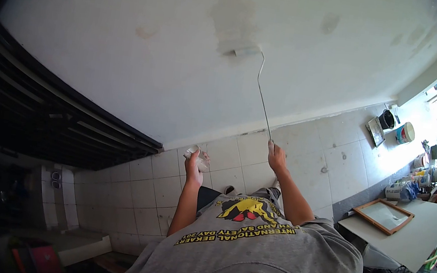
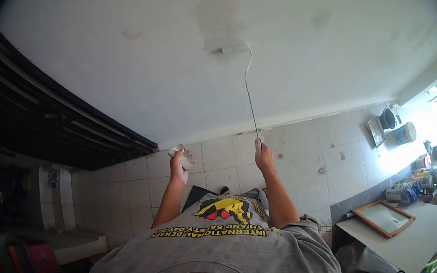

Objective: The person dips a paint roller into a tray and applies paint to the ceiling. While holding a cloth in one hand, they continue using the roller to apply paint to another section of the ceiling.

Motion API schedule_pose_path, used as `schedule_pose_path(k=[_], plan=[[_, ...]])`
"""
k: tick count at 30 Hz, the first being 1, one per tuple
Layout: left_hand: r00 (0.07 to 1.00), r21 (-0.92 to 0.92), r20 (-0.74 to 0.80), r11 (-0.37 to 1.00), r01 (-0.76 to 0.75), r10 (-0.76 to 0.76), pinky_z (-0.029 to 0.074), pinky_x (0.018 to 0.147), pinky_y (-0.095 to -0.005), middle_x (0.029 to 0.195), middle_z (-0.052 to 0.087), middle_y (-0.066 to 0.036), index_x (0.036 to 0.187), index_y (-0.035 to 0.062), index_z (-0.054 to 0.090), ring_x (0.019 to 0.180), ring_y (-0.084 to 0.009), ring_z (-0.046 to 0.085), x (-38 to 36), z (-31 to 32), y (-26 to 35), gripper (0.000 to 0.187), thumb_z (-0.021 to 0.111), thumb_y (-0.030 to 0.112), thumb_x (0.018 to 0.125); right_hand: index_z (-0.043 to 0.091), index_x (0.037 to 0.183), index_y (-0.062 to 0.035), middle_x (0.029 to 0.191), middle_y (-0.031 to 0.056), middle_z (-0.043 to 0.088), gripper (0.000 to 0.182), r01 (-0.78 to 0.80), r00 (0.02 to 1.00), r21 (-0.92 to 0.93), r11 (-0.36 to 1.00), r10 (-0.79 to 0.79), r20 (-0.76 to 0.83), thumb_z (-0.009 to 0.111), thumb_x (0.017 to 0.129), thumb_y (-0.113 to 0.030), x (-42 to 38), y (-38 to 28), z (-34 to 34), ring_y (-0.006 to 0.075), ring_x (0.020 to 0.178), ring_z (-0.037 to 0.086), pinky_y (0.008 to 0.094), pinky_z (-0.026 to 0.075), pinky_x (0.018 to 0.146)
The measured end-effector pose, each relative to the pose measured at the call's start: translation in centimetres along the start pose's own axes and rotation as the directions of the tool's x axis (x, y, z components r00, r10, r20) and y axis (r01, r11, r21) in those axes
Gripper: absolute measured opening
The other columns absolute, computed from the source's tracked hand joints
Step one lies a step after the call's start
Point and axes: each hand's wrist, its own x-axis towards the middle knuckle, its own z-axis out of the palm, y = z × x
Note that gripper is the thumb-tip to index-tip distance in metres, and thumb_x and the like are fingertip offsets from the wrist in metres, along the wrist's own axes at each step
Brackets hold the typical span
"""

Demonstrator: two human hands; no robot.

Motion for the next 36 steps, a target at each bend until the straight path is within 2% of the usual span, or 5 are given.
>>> schedule_pose_path(k=[9, 12, 19, 30, 36], plan=[[1.000, 0.035, 0.022, 0.999, -0.001, 0.001, 0.051, 0.063, -0.0326, 0.084, 0.062, -0.008, 0.109, 0.0067, 0.057, 0.073, -0.0189, 0.062, 0.6, 3.3, -0.6, 0.027, 0.063, 0.024, 0.088, 0.059, 0.088, 0.0051, 0.079, 0.0326, 0.057, 0.046, 0.221, 0.973, 0.157, 0.962, -0.208, -0.095, 0.042, 0.100, -0.036, 4.8, -9.4, -2.9, 0.0513, 0.081, 0.055, 0.0542, 0.043, 0.066], [0.998, 0.032, 0.060, 0.999, -0.001, 0.000, 0.051, 0.065, -0.0332, 0.086, 0.061, -0.008, 0.110, 0.0067, 0.056, 0.075, -0.0191, 0.061, 0.4, 4.0, -1.3, 0.029, 0.062, 0.024, 0.089, 0.059, 0.087, 0.0056, 0.080, 0.0337, 0.057, 0.047, 0.254, 0.960, 0.121, 0.960, -0.236, -0.149, 0.041, 0.100, -0.036, 4.6, -2.4, 1.4, 0.0515, 0.081, 0.055, 0.0547, 0.042, 0.067], [1.000, -0.022, 0.011, 1.000, -0.010, 0.010, 0.051, 0.063, -0.0333, 0.085, 0.062, -0.009, 0.106, 0.0072, 0.054, 0.072, -0.0197, 0.062, -0.1, 3.0, -2.1, 0.026, 0.064, 0.023, 0.087, 0.059, 0.081, 0.0065, 0.081, 0.0351, 0.057, 0.054, -0.046, 0.995, 0.048, 0.998, 0.041, 0.092, 0.041, 0.100, -0.041, -1.2, 2.0, 2.5, 0.0522, 0.083, 0.055, 0.0566, 0.041, 0.070], [0.999, 0.016, -0.034, 0.999, -0.037, 0.038, 0.053, 0.065, -0.0330, 0.086, 0.063, -0.009, 0.108, 0.0056, 0.056, 0.074, -0.0195, 0.063, -0.4, 4.3, -1.7, 0.027, 0.063, 0.022, 0.088, 0.058, 0.089, 0.0044, 0.071, 0.0315, 0.056, 0.041, 0.278, 0.957, 0.154, 0.948, -0.260, -0.129, 0.044, 0.100, -0.033, 7.5, -11.4, -3.1, 0.0517, 0.074, 0.054, 0.0541, 0.041, 0.058], [1.000, 0.056, -0.007, 0.998, -0.029, 0.029, 0.051, 0.069, -0.0346, 0.089, 0.059, -0.009, 0.112, 0.0063, 0.055, 0.079, -0.0201, 0.060, -0.6, 3.3, -2.1, 0.032, 0.063, 0.027, 0.088, 0.059, 0.088, 0.0052, 0.074, 0.0328, 0.058, 0.045, 0.242, 0.966, 0.113, 0.964, -0.228, -0.123, 0.043, 0.100, -0.036, 4.1, -2.3, 2.3, 0.0523, 0.074, 0.056, 0.0578, 0.042, 0.063]])
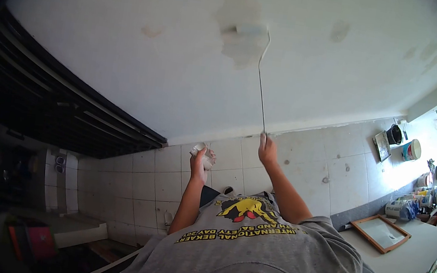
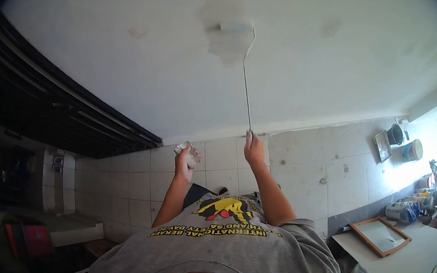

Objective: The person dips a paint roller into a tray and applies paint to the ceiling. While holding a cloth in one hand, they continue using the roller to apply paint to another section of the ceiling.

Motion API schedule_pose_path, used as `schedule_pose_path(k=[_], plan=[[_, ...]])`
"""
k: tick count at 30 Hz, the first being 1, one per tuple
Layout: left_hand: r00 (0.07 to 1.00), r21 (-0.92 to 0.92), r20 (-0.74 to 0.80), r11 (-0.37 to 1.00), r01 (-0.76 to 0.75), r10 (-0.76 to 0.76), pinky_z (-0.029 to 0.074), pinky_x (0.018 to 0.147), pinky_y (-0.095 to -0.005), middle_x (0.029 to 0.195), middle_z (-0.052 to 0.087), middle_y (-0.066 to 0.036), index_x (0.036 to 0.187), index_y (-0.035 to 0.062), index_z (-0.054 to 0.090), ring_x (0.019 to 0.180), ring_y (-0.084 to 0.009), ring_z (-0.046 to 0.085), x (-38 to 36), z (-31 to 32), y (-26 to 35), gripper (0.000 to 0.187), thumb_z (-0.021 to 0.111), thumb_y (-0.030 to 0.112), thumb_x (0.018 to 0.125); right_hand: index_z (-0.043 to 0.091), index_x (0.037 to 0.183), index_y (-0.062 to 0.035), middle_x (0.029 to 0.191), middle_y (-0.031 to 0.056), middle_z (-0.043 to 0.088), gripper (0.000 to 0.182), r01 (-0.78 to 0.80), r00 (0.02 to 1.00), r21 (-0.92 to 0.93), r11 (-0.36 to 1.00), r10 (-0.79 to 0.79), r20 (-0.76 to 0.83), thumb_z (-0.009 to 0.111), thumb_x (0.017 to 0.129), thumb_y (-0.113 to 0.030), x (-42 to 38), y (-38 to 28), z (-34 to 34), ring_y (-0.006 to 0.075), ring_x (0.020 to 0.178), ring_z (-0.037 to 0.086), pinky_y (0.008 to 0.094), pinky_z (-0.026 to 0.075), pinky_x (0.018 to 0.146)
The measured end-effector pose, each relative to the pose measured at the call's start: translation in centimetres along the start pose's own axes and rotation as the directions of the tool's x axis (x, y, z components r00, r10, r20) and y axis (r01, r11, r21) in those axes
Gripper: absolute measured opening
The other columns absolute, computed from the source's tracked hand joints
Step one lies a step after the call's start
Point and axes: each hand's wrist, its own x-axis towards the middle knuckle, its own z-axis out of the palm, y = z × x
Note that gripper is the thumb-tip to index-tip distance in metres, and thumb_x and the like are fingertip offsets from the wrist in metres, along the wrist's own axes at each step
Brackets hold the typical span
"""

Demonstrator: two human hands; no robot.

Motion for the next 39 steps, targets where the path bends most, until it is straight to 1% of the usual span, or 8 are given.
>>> schedule_pose_path(k=[6, 13, 18, 23, 26, 30, 35, 39], plan=[[0.999, -0.045, -0.014, 0.999, -0.030, 0.029, 0.050, 0.065, -0.0322, 0.085, 0.061, -0.008, 0.108, 0.0067, 0.055, 0.073, -0.0185, 0.060, 0.4, -0.9, 0.8, 0.028, 0.063, 0.024, 0.087, 0.060, 0.086, 0.0055, 0.078, 0.0349, 0.058, 0.050, -0.258, 0.948, -0.110, 0.960, 0.273, 0.162, 0.042, 0.099, -0.039, -5.6, 1.3, -0.6, 0.0524, 0.081, 0.056, 0.0581, 0.041, 0.068], [1.000, 0.001, 0.006, 1.000, -0.004, 0.004, 0.051, 0.067, -0.0333, 0.087, 0.061, -0.008, 0.109, 0.0065, 0.056, 0.076, -0.0187, 0.061, 0.7, 1.1, 1.3, 0.030, 0.064, 0.025, 0.087, 0.060, 0.089, 0.0055, 0.079, 0.0334, 0.057, 0.048, -0.047, 0.999, 0.083, 0.995, 0.047, 0.008, 0.040, 0.101, -0.037, 0.8, -6.3, -2.4, 0.0524, 0.080, 0.055, 0.0546, 0.042, 0.066], [0.998, 0.024, 0.060, 0.999, 0.032, -0.033, 0.052, 0.066, -0.0335, 0.086, 0.062, -0.009, 0.107, 0.0065, 0.057, 0.076, -0.0190, 0.062, 0.7, 1.2, -0.1, 0.028, 0.064, 0.024, 0.087, 0.059, 0.087, 0.0062, 0.078, 0.0340, 0.057, 0.048, -0.033, 0.999, 0.086, 0.996, 0.034, -0.001, 0.041, 0.100, -0.036, 2.8, -8.2, -3.7, 0.0521, 0.080, 0.055, 0.0541, 0.043, 0.065], [0.997, 0.017, 0.067, 0.999, 0.037, -0.038, 0.052, 0.065, -0.0323, 0.086, 0.062, -0.009, 0.108, 0.0073, 0.056, 0.076, -0.0192, 0.062, 0.3, 0.2, -0.3, 0.027, 0.064, 0.024, 0.088, 0.058, 0.084, 0.0059, 0.078, 0.0339, 0.057, 0.051, -0.119, 0.991, -0.010, 0.993, 0.120, 0.053, 0.040, 0.100, -0.039, -2.9, 0.4, -0.6, 0.0527, 0.079, 0.054, 0.0540, 0.042, 0.067], [0.999, 0.008, 0.022, 0.999, 0.038, -0.038, 0.051, 0.064, -0.0320, 0.087, 0.061, -0.009, 0.109, 0.0075, 0.055, 0.075, -0.0190, 0.062, 0.1, -0.1, 0.3, 0.029, 0.065, 0.023, 0.087, 0.056, 0.081, 0.0058, 0.076, 0.0336, 0.055, 0.054, -0.199, 0.971, -0.046, 0.979, 0.204, 0.124, 0.039, 0.100, -0.041, -4.9, 1.6, -0.7, 0.0525, 0.077, 0.052, 0.0523, 0.041, 0.065], [0.998, -0.011, 0.044, 0.999, 0.036, -0.036, 0.051, 0.064, -0.0315, 0.088, 0.061, -0.009, 0.110, 0.0067, 0.055, 0.074, -0.0186, 0.061, 1.0, -0.8, 0.6, 0.030, 0.065, 0.023, 0.087, 0.054, 0.076, 0.0072, 0.074, 0.0337, 0.053, 0.058, -0.214, 0.969, 0.001, 0.977, 0.212, 0.130, 0.038, 0.100, -0.043, -4.3, -0.8, -2.2, 0.0503, 0.071, 0.049, 0.0509, 0.041, 0.065], [0.997, 0.010, 0.055, 0.999, 0.051, -0.052, 0.051, 0.064, -0.0315, 0.087, 0.061, -0.009, 0.110, 0.0063, 0.055, 0.074, -0.0187, 0.061, 0.7, 1.3, 1.1, 0.030, 0.065, 0.023, 0.087, 0.056, 0.080, 0.0080, 0.068, 0.0327, 0.050, 0.054, -0.083, 0.996, 0.152, 0.985, 0.080, 0.029, 0.042, 0.100, -0.040, 0.7, -6.5, -4.7, 0.0498, 0.066, 0.047, 0.0485, 0.041, 0.061], [0.989, 0.042, 0.118, 0.996, 0.083, -0.087, 0.051, 0.066, -0.0325, 0.088, 0.061, -0.008, 0.111, 0.0063, 0.055, 0.076, -0.0191, 0.061, 0.8, 1.5, 0.0, 0.030, 0.064, 0.024, 0.088, 0.056, 0.080, 0.0078, 0.066, 0.0309, 0.049, 0.051, -0.050, 0.999, 0.139, 0.989, 0.049, 0.009, 0.043, 0.100, -0.037, 3.1, -8.5, -6.4, 0.0479, 0.062, 0.044, 0.0472, 0.040, 0.059]])
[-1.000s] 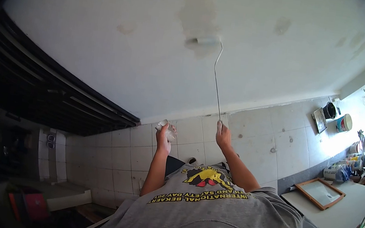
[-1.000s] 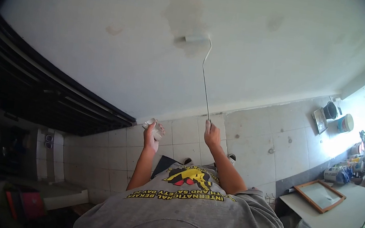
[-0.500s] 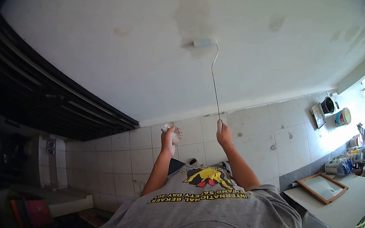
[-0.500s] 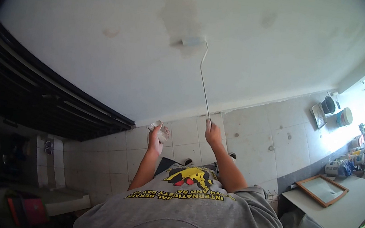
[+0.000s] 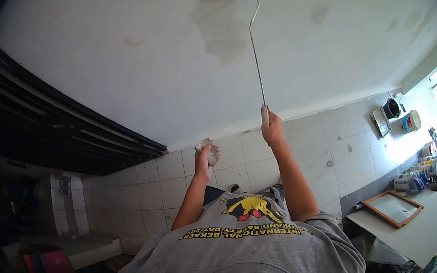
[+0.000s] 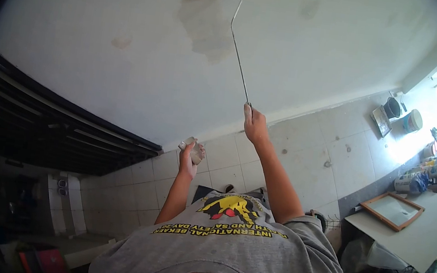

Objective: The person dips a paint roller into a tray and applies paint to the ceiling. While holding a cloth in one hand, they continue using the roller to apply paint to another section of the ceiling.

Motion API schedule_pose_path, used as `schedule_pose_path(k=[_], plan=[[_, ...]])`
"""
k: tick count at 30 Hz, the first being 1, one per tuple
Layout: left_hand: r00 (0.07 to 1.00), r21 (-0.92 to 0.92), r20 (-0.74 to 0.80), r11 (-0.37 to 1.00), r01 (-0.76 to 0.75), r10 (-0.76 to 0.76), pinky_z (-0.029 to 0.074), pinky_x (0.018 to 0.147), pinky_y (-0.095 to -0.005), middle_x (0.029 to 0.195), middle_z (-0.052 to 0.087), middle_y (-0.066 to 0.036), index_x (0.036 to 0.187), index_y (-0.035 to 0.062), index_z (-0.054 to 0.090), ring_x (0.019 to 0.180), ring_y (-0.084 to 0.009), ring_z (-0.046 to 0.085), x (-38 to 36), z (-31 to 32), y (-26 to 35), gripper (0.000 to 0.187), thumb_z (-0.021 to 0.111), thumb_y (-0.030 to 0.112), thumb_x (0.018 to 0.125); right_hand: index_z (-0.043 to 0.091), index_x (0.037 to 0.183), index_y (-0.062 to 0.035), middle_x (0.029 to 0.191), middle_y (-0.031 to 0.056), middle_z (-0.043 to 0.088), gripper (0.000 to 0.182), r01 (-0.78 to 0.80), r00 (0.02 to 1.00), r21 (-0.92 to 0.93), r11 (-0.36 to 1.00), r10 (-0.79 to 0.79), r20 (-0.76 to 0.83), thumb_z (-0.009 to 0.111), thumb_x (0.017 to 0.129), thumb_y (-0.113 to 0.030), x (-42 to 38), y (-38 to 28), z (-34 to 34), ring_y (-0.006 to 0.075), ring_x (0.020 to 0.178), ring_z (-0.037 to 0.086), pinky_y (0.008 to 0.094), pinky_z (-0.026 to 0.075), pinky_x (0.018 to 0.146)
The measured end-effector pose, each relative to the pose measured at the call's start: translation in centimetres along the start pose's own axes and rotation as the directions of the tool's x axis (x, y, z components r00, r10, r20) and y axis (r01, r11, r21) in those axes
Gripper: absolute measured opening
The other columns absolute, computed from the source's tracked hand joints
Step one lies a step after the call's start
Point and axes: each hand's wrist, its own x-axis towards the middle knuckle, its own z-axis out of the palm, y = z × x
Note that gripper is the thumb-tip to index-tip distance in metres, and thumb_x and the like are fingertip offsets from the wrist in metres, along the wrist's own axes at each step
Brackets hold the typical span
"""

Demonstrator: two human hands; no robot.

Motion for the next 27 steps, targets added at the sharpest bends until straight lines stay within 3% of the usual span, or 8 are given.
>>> schedule_pose_path(k=[4, 8, 11, 14, 20, 23, 27], plan=[[1.000, 0.006, -0.013, 1.000, 0.010, -0.010, 0.051, 0.066, -0.0326, 0.088, 0.062, -0.009, 0.109, 0.0063, 0.055, 0.076, -0.0195, 0.062, -0.1, 0.0, -0.5, 0.029, 0.064, 0.023, 0.087, 0.058, 0.081, 0.0075, 0.072, 0.0334, 0.054, 0.050, 0.043, 0.999, -0.053, 0.998, -0.044, -0.016, 0.044, 0.100, -0.037, -2.4, 6.4, 2.0, 0.0519, 0.072, 0.053, 0.0512, 0.043, 0.063], [0.999, 0.007, -0.033, 1.000, -0.023, 0.023, 0.051, 0.064, -0.0324, 0.086, 0.062, -0.010, 0.107, 0.0063, 0.056, 0.074, -0.0195, 0.062, -0.2, -0.8, -0.1, 0.027, 0.065, 0.022, 0.087, 0.061, 0.085, 0.0073, 0.080, 0.0354, 0.057, 0.055, -0.187, 0.964, -0.289, 0.939, 0.232, 0.128, 0.042, 0.099, -0.042, -7.4, 13.3, 2.2, 0.0526, 0.084, 0.056, 0.0545, 0.044, 0.072], [0.998, -0.015, -0.062, 0.999, -0.035, 0.034, 0.051, 0.064, -0.0323, 0.086, 0.062, -0.009, 0.107, 0.0063, 0.056, 0.073, -0.0191, 0.062, 0.2, -1.6, 0.5, 0.027, 0.064, 0.022, 0.087, 0.061, 0.085, 0.0068, 0.081, 0.0350, 0.058, 0.055, -0.253, 0.942, -0.279, 0.926, 0.301, 0.146, 0.042, 0.099, -0.043, -8.2, 12.6, 1.0, 0.0518, 0.085, 0.057, 0.0541, 0.044, 0.073], [0.995, -0.073, -0.084, 0.995, -0.062, 0.056, 0.051, 0.064, -0.0319, 0.087, 0.062, -0.009, 0.108, 0.0064, 0.056, 0.074, -0.0189, 0.062, 1.0, -1.9, 0.6, 0.028, 0.064, 0.023, 0.087, 0.061, 0.085, 0.0061, 0.082, 0.0341, 0.058, 0.055, -0.232, 0.949, -0.282, 0.931, 0.280, 0.144, 0.041, 0.099, -0.043, -7.2, 11.5, 0.0, 0.0517, 0.086, 0.056, 0.0546, 0.043, 0.074], [0.992, -0.005, -0.120, 0.999, -0.045, 0.044, 0.051, 0.065, -0.0318, 0.088, 0.062, -0.009, 0.109, 0.0066, 0.056, 0.075, -0.0188, 0.062, 0.8, -0.3, 1.0, 0.029, 0.064, 0.024, 0.088, 0.056, 0.083, 0.0063, 0.074, 0.0324, 0.053, 0.050, 0.053, 0.996, -0.094, 0.994, -0.046, 0.074, 0.043, 0.100, -0.039, -1.0, 3.9, -1.8, 0.0507, 0.072, 0.051, 0.0500, 0.042, 0.064], [0.993, 0.001, -0.108, 0.999, -0.045, 0.045, 0.052, 0.065, -0.0318, 0.087, 0.062, -0.009, 0.109, 0.0067, 0.056, 0.074, -0.0188, 0.062, 0.9, 0.1, 0.6, 0.029, 0.064, 0.025, 0.087, 0.055, 0.082, 0.0064, 0.071, 0.0320, 0.051, 0.047, 0.071, 0.994, -0.062, 0.996, -0.066, 0.082, 0.044, 0.100, -0.036, 1.6, 2.3, -1.8, 0.0499, 0.068, 0.049, 0.0482, 0.040, 0.060], [0.995, -0.023, -0.084, 0.999, -0.048, 0.046, 0.051, 0.064, -0.0320, 0.087, 0.062, -0.009, 0.107, 0.0071, 0.056, 0.074, -0.0190, 0.062, 0.7, 0.2, 0.3, 0.028, 0.064, 0.024, 0.087, 0.055, 0.083, 0.0062, 0.073, 0.0323, 0.051, 0.047, 0.064, 0.992, -0.042, 0.997, -0.059, 0.111, 0.043, 0.100, -0.036, 0.6, 5.4, 0.4, 0.0502, 0.070, 0.049, 0.0488, 0.040, 0.061]])
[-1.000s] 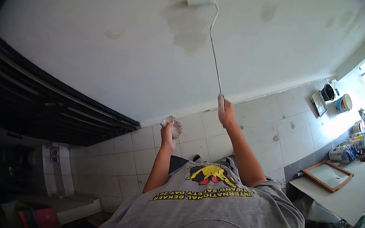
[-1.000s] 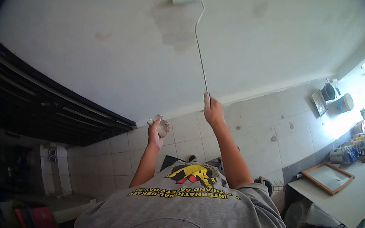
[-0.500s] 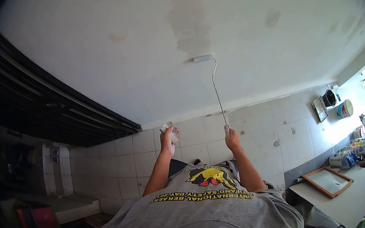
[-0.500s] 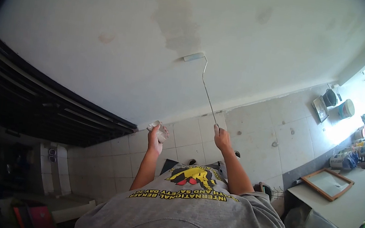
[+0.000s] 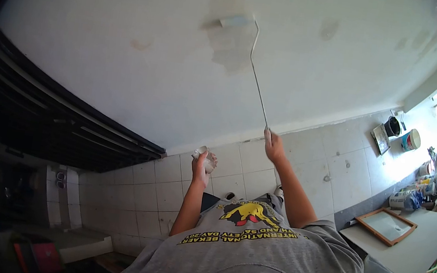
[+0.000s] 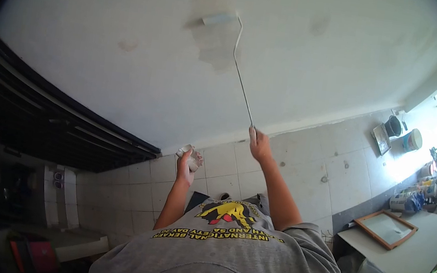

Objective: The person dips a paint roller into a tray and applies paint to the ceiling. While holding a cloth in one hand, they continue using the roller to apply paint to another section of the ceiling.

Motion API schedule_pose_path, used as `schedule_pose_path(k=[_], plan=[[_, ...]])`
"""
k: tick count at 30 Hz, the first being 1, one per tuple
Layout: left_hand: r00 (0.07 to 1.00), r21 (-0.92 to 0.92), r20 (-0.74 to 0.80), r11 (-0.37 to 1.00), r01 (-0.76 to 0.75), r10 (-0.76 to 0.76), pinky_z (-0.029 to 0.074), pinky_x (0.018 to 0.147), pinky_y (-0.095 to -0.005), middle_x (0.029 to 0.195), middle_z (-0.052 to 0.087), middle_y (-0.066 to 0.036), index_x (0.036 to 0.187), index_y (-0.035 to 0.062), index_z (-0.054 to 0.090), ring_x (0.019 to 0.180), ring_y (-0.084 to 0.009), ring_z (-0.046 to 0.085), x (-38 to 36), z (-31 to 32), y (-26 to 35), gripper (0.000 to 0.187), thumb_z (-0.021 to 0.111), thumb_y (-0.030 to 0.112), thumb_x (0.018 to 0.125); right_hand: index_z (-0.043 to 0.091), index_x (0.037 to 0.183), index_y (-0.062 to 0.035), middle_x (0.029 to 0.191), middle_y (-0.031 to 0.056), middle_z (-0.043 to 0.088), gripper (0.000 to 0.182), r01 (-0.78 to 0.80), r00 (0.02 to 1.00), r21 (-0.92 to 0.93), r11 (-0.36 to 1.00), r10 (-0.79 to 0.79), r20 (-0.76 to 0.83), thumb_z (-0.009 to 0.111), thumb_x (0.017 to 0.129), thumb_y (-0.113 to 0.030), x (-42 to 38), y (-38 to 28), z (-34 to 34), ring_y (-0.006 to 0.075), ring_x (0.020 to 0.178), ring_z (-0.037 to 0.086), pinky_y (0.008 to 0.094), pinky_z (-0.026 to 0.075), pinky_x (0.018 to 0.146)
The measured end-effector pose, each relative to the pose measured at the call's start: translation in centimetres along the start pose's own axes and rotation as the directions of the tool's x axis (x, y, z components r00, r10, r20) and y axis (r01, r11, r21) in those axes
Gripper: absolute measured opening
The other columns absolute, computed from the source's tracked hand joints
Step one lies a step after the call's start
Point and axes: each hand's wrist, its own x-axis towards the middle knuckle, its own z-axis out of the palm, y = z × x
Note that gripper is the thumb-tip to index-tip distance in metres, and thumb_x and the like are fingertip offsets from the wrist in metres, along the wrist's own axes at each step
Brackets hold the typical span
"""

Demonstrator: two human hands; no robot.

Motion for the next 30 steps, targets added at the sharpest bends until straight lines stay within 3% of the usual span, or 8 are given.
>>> schedule_pose_path(k=[4, 7, 10, 13, 16, 22, 25, 30], plan=[[0.998, -0.021, -0.055, 0.999, -0.030, 0.028, 0.050, 0.063, -0.0317, 0.086, 0.061, -0.009, 0.106, 0.0074, 0.055, 0.073, -0.0190, 0.061, -0.4, -0.5, -0.4, 0.026, 0.064, 0.023, 0.087, 0.054, 0.083, 0.0064, 0.076, 0.0336, 0.051, 0.050, -0.113, 0.993, -0.027, 0.993, 0.114, 0.029, 0.040, 0.100, -0.038, -6.0, 6.8, 3.7, 0.0516, 0.074, 0.050, 0.0513, 0.040, 0.065], [0.993, -0.065, -0.089, 0.995, -0.080, 0.074, 0.050, 0.063, -0.0319, 0.085, 0.061, -0.009, 0.106, 0.0074, 0.055, 0.073, -0.0193, 0.061, -0.7, -0.9, -0.8, 0.026, 0.064, 0.023, 0.087, 0.058, 0.084, 0.0065, 0.077, 0.0340, 0.056, 0.050, -0.261, 0.957, -0.096, 0.960, 0.271, 0.103, 0.041, 0.100, -0.038, -7.9, 6.4, 2.9, 0.0524, 0.079, 0.054, 0.0535, 0.042, 0.067], [0.988, -0.085, -0.113, 0.989, -0.119, 0.109, 0.051, 0.063, -0.0325, 0.085, 0.061, -0.009, 0.106, 0.0072, 0.055, 0.073, -0.0199, 0.061, -0.9, -0.4, -1.2, 0.025, 0.063, 0.022, 0.087, 0.057, 0.082, 0.0070, 0.075, 0.0339, 0.054, 0.049, -0.228, 0.967, -0.068, 0.971, 0.235, 0.104, 0.041, 0.100, -0.036, -6.3, 4.3, 1.2, 0.0520, 0.076, 0.053, 0.0522, 0.041, 0.064], [0.982, -0.081, -0.162, 0.990, -0.113, 0.099, 0.051, 0.064, -0.0326, 0.085, 0.061, -0.009, 0.106, 0.0069, 0.056, 0.074, -0.0201, 0.061, -2.1, 0.9, -1.6, 0.026, 0.063, 0.022, 0.087, 0.048, 0.077, 0.0055, 0.061, 0.0238, 0.041, 0.051, -0.031, 0.999, 0.088, 0.996, 0.027, 0.047, 0.039, 0.101, -0.039, -3.0, 1.3, 0.6, 0.0324, 0.057, 0.037, 0.0447, 0.036, 0.056], [0.979, -0.070, -0.182, 0.992, -0.105, 0.091, 0.051, 0.064, -0.0324, 0.085, 0.061, -0.009, 0.107, 0.0065, 0.056, 0.075, -0.0202, 0.062, -2.8, 1.8, -2.1, 0.026, 0.063, 0.023, 0.088, 0.052, 0.080, 0.0072, 0.069, 0.0314, 0.047, 0.047, 0.007, 0.999, 0.119, 0.993, -0.012, 0.046, 0.040, 0.101, -0.033, 0.6, -2.7, -0.8, 0.0489, 0.066, 0.046, 0.0474, 0.038, 0.058], [0.974, -0.069, -0.189, 0.987, -0.142, 0.127, 0.051, 0.065, -0.0322, 0.086, 0.061, -0.009, 0.107, 0.0061, 0.056, 0.075, -0.0200, 0.062, -3.4, 2.4, -2.5, 0.027, 0.062, 0.023, 0.088, 0.054, 0.082, 0.0058, 0.070, 0.0313, 0.049, 0.046, 0.052, 0.997, 0.075, 0.996, -0.056, 0.049, 0.040, 0.101, -0.034, 1.4, 0.5, -1.5, 0.0502, 0.069, 0.047, 0.0483, 0.040, 0.060], [0.969, -0.079, -0.193, 0.982, -0.171, 0.154, 0.050, 0.064, -0.0326, 0.085, 0.060, -0.009, 0.107, 0.0062, 0.056, 0.073, -0.0195, 0.061, -3.5, 2.3, -2.7, 0.026, 0.062, 0.023, 0.088, 0.057, 0.085, 0.0050, 0.077, 0.0330, 0.054, 0.046, -0.025, 0.995, -0.019, 1.000, 0.026, 0.097, 0.040, 0.100, -0.035, -2.3, 6.6, -0.9, 0.0519, 0.078, 0.053, 0.0523, 0.041, 0.064], [0.959, -0.113, -0.227, 0.973, -0.200, 0.171, 0.049, 0.064, -0.0332, 0.083, 0.059, -0.008, 0.107, 0.0068, 0.056, 0.071, -0.0190, 0.059, -3.2, 2.6, -2.9, 0.026, 0.062, 0.023, 0.088, 0.057, 0.084, 0.0051, 0.075, 0.0321, 0.055, 0.045, -0.069, 0.985, -0.078, 0.995, 0.080, 0.155, 0.042, 0.100, -0.035, -3.3, 6.9, -2.8, 0.0519, 0.076, 0.053, 0.0523, 0.041, 0.063]])
